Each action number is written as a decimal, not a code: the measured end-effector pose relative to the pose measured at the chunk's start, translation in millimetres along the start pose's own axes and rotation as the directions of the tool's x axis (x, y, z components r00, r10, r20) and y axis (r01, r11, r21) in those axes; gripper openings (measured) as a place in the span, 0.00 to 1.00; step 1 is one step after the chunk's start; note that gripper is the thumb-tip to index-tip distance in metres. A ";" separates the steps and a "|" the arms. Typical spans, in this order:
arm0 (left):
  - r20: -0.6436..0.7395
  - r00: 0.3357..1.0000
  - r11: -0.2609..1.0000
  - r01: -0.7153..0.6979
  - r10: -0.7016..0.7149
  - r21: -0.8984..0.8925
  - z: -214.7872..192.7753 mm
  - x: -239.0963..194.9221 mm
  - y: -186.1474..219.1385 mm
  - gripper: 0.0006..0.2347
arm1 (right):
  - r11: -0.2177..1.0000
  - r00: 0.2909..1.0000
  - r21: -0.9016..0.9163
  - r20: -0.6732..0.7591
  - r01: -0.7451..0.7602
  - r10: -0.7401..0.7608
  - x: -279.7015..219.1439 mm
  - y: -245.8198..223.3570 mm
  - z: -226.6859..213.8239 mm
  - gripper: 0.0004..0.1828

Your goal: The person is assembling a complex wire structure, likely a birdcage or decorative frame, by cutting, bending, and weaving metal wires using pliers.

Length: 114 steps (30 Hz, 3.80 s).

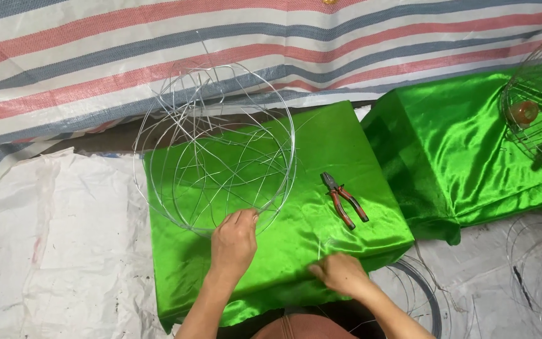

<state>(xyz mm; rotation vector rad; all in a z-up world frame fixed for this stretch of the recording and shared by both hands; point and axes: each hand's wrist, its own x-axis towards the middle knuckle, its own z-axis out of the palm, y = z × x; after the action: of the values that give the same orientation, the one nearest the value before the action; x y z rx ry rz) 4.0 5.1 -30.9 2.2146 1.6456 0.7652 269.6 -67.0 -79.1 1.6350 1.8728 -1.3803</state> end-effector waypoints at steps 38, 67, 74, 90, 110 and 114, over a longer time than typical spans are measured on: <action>0.188 0.982 0.994 0.024 -0.003 -0.110 -33.7 6.0 -2.4 0.11 | 0.786 0.531 -0.146 -0.663 0.600 -0.528 54.0 -81.7 -100.7 0.05; 0.250 0.968 0.971 0.030 0.031 -0.237 -48.8 3.8 -8.4 0.11 | 0.930 0.908 -0.041 -0.202 0.366 -0.366 5.3 -142.0 -89.5 0.14; 0.328 0.921 0.961 -0.129 0.208 -0.247 -63.5 2.1 -11.8 0.12 | 0.924 0.914 -0.091 -0.137 0.371 -0.381 -3.7 -154.3 -109.2 0.16; 0.200 0.959 0.966 -0.160 0.201 -0.202 -49.1 0.8 -28.8 0.10 | 0.895 0.890 -0.057 0.149 0.443 -0.431 8.1 -137.4 -100.5 0.15; 0.076 0.968 0.957 -0.221 0.238 -0.188 -18.6 -14.0 -32.1 0.16 | 0.141 0.903 0.978 -0.084 0.156 -0.422 9.2 -165.6 -93.5 0.13; 0.214 0.951 0.918 -0.129 0.222 -0.376 -46.1 -6.7 -21.3 0.16 | 0.344 0.880 0.906 -0.061 0.247 -0.471 -11.5 -161.4 -100.2 0.14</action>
<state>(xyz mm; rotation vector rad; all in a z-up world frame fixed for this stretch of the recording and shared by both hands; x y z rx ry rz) -40.4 1.3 -5.6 2.1096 1.0960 0.7231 166.0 22.9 52.6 1.2673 1.4132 -3.0339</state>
